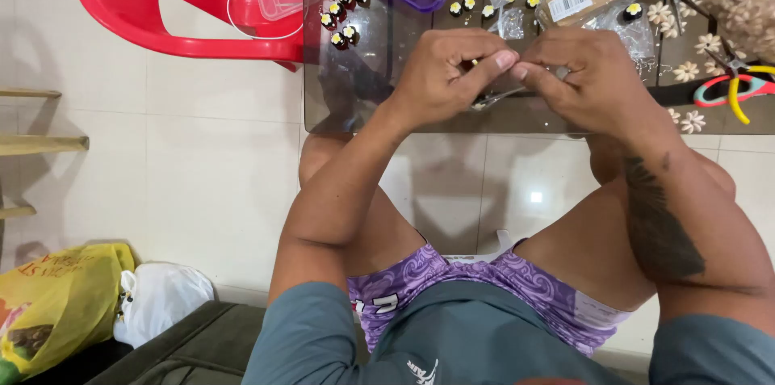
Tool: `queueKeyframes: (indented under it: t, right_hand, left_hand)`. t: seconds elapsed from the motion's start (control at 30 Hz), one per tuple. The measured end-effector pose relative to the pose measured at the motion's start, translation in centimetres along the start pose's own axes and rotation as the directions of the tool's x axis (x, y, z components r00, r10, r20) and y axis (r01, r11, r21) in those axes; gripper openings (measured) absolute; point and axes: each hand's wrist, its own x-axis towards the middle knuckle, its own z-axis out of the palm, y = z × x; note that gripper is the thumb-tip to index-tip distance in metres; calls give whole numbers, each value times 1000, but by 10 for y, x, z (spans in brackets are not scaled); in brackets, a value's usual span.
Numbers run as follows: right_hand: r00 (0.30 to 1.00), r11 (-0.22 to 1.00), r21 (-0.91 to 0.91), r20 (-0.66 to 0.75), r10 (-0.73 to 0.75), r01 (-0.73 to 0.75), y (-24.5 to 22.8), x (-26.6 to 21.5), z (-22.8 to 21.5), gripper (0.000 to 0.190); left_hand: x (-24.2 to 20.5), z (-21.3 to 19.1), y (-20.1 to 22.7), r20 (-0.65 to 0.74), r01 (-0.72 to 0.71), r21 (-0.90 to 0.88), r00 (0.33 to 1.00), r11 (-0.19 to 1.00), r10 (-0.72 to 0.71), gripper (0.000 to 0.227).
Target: The person places small yellow flower-shaped earrings onto cardboard backing cards and then puts them into small clear plastic bags.
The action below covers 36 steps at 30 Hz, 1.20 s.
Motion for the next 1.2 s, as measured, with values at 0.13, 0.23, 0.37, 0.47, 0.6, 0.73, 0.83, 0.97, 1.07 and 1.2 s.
queueKeyframes:
  t: [0.13, 0.23, 0.37, 0.47, 0.6, 0.73, 0.83, 0.97, 1.07, 1.2]
  right_hand:
    - [998, 998, 26, 7, 65, -65, 4, -4, -4, 28]
    - [994, 994, -17, -13, 108, -108, 18, -15, -11, 30]
    - [917, 922, -13, -107, 384, -388, 17, -24, -23, 11]
    - [924, 934, -26, -159, 348, -356, 19, -35, -28, 14]
    - [889, 897, -29, -153, 432, -441, 24, -42, -32, 38]
    - [888, 866, -200, -88, 450, -459, 36, -39, -30, 19]
    - [858, 862, 15, -94, 506, -507, 29, -35, -33, 15]
    - [827, 843, 21, -182, 531, -537, 29, -39, -36, 16]
    - [794, 818, 49, -213, 569, -573, 30, -39, -36, 36]
    - [827, 868, 77, -272, 492, -491, 31, -35, -42, 32]
  left_hand:
    - [-6, 2, -26, -109, 38, 37, 993, 999, -34, 29]
    - [-4, -13, -36, -241, 99, -28, 965, 995, -103, 24]
    - [-5, -37, -56, -512, 289, -51, 814, 956, -274, 27]
    - [4, -47, -63, -574, 283, 74, 797, 956, -191, 34]
    - [24, -66, -136, -700, 380, 61, 675, 923, -232, 43]
    - [32, -75, -133, -634, 363, 73, 736, 929, -238, 37]
    - [49, -76, -136, -547, 334, 67, 800, 940, -246, 32]
    - [69, -65, -136, -417, 299, 39, 872, 953, -256, 27]
    - [75, -54, -136, -306, 283, 7, 914, 959, -268, 27]
    - [83, -35, -135, -152, 277, -44, 948, 960, -280, 30]
